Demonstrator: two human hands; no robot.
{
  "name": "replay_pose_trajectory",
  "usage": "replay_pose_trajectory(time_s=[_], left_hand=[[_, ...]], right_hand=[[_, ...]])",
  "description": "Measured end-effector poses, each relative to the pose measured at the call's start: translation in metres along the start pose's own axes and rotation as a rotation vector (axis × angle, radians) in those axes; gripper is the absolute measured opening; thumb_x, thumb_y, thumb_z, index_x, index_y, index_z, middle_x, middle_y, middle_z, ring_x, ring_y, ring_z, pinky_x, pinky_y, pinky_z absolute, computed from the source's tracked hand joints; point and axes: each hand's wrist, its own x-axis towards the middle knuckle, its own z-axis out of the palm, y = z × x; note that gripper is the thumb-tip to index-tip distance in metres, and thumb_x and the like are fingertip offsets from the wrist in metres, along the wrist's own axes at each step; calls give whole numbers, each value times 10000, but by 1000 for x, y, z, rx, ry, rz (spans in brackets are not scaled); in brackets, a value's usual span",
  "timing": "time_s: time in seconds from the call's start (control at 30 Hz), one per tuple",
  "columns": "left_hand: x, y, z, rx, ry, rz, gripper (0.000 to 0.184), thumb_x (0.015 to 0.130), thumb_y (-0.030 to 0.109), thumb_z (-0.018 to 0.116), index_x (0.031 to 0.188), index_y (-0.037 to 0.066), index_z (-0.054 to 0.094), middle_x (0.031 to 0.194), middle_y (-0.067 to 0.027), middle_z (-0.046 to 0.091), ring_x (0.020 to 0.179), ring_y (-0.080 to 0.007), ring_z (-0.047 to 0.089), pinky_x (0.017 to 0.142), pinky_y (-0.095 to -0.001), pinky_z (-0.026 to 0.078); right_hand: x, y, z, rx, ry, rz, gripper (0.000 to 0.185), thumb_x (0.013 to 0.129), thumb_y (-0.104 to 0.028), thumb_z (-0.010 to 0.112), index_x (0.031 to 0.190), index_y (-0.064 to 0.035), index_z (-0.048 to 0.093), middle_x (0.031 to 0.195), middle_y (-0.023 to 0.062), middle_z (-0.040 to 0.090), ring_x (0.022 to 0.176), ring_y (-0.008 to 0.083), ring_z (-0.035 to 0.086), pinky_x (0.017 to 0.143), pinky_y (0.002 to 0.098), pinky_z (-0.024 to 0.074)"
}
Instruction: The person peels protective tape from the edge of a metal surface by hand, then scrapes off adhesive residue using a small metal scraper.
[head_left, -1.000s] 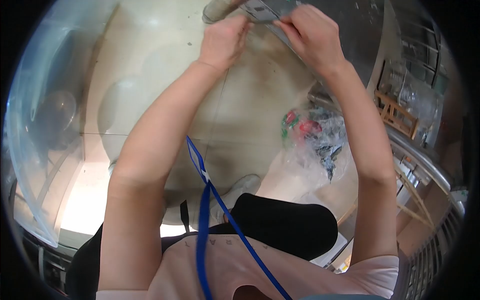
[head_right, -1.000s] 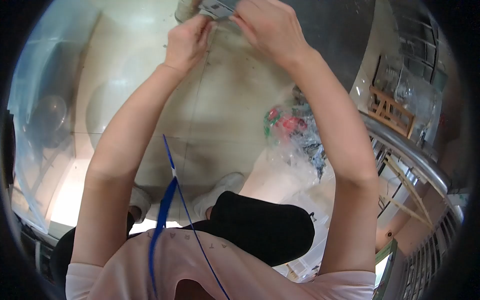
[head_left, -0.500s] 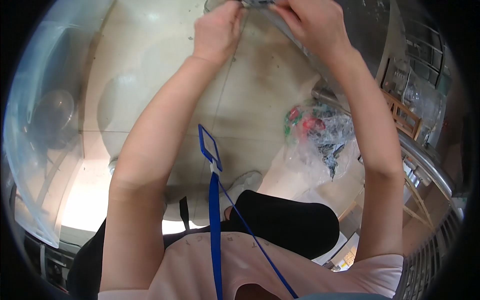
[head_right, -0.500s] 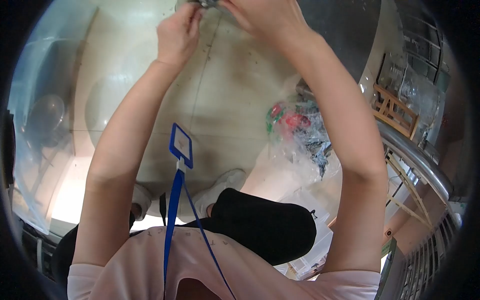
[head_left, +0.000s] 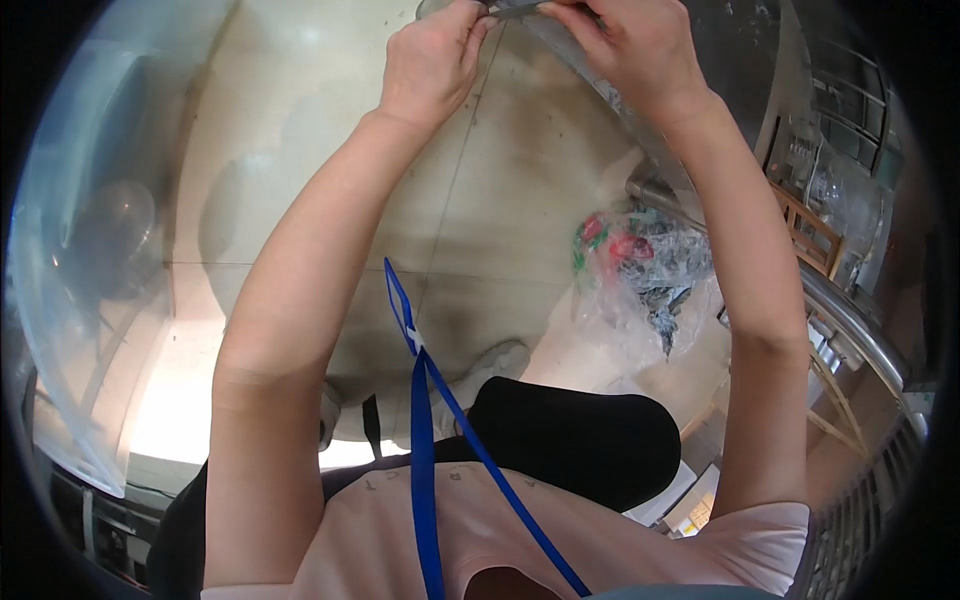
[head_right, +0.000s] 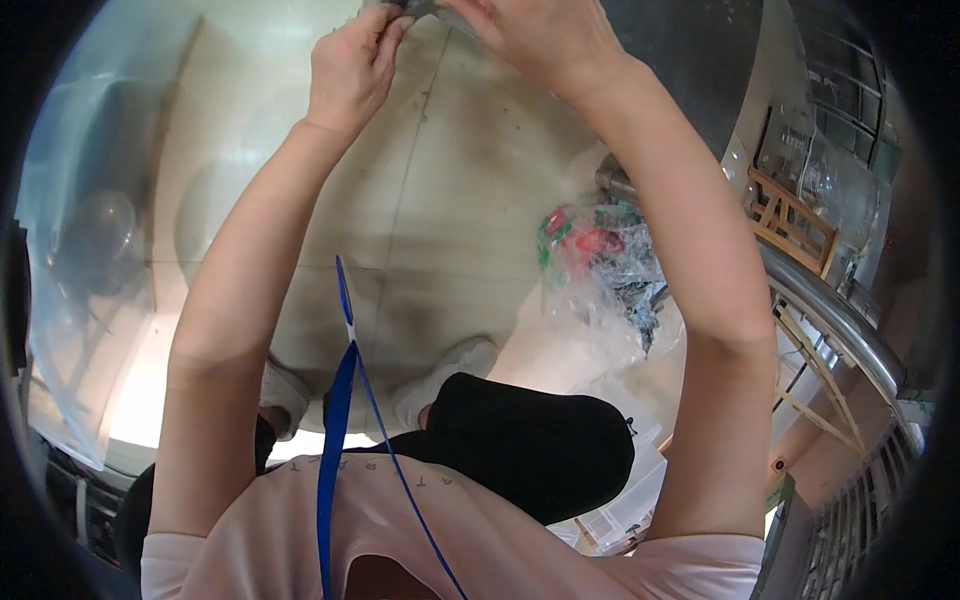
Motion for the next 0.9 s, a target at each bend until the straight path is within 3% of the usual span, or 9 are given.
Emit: replay_pose_trajectory(time_s=[0.1, 0.2, 0.33, 0.43, 0.53, 0.63, 0.73, 0.83, 0.9], left_hand=[[-4, 4, 16, -16, -59, 10, 71, 783, 138, 557, 815, 76, 567, 702, -138, 568, 636, -330, 546, 552, -384, 434], [-10, -4, 24, -13, -61, 59, 99, 789, 169, 559, 793, 70, 561, 706, -138, 562, 645, -329, 544, 556, -388, 432], [0, 12, 10, 20, 96, 53, 38, 785, 84, 530, 800, 50, 523, 683, -168, 520, 642, -341, 540, 557, -390, 434], [1, 10, 5, 28, 7, 80, 49, 791, 98, 524, 788, 50, 516, 688, -166, 525, 644, -339, 542, 558, -396, 433], [1, 4, 2, 35, -28, 133, 73, 790, 115, 521, 762, 51, 505, 670, -163, 518, 637, -340, 539, 559, -401, 433], [2, 9, -3, 46, 15, 49, 93, 789, 128, 518, 739, 52, 497, 650, -161, 507, 630, -340, 532, 560, -407, 429], [-3, 7, 12, 64, -16, 54, 136, 792, 199, 561, 768, 65, 551, 701, -130, 555, 649, -326, 541, 555, -395, 427], [-11, 12, 26, 89, -123, 77, 138, 794, 205, 560, 768, 69, 560, 699, -120, 559, 646, -324, 541, 551, -398, 424], [-12, 11, 28, 66, -23, 77, 135, 798, 202, 561, 761, 72, 561, 673, -111, 562, 620, -316, 540, 535, -387, 425]], right_hand=[[-18, -5, -11, -89, -156, 41, 146, 638, -61, 647, 648, -43, 503, 619, 99, 474, 578, 270, 488, 524, 343, 408], [-29, -1, -10, -88, -59, -29, 157, 637, -66, 648, 643, -45, 493, 614, 94, 465, 571, 264, 479, 514, 342, 401], [-10, 2, -10, -94, 33, -135, 177, 633, -47, 644, 623, -48, 467, 600, 86, 446, 541, 258, 453, 492, 349, 387], [-18, -3, -19, -131, -69, -68, 176, 634, -43, 639, 625, -48, 462, 604, 89, 448, 544, 260, 456, 492, 348, 387], [-16, -2, -9, -42, -30, -35, 185, 637, -55, 639, 628, -51, 455, 612, 93, 450, 549, 262, 457, 495, 349, 387], [-1, 0, -11, 1, -46, -142, 189, 643, -64, 635, 625, -52, 447, 606, 94, 441, 547, 264, 449, 493, 351, 382], [-27, 2, -18, -96, -165, -99, 180, 644, -57, 617, 617, -54, 439, 602, 92, 427, 548, 262, 443, 489, 353, 374], [-40, -7, -22, -117, -177, 12, 123, 656, -51, 671, 708, -43, 560, 647, 74, 514, 615, 233, 513, 545, 314, 426], [-23, -8, -28, -93, -176, -58, 151, 641, -46, 628, 644, -52, 477, 616, 83, 449, 570, 250, 463, 505, 340, 389]])
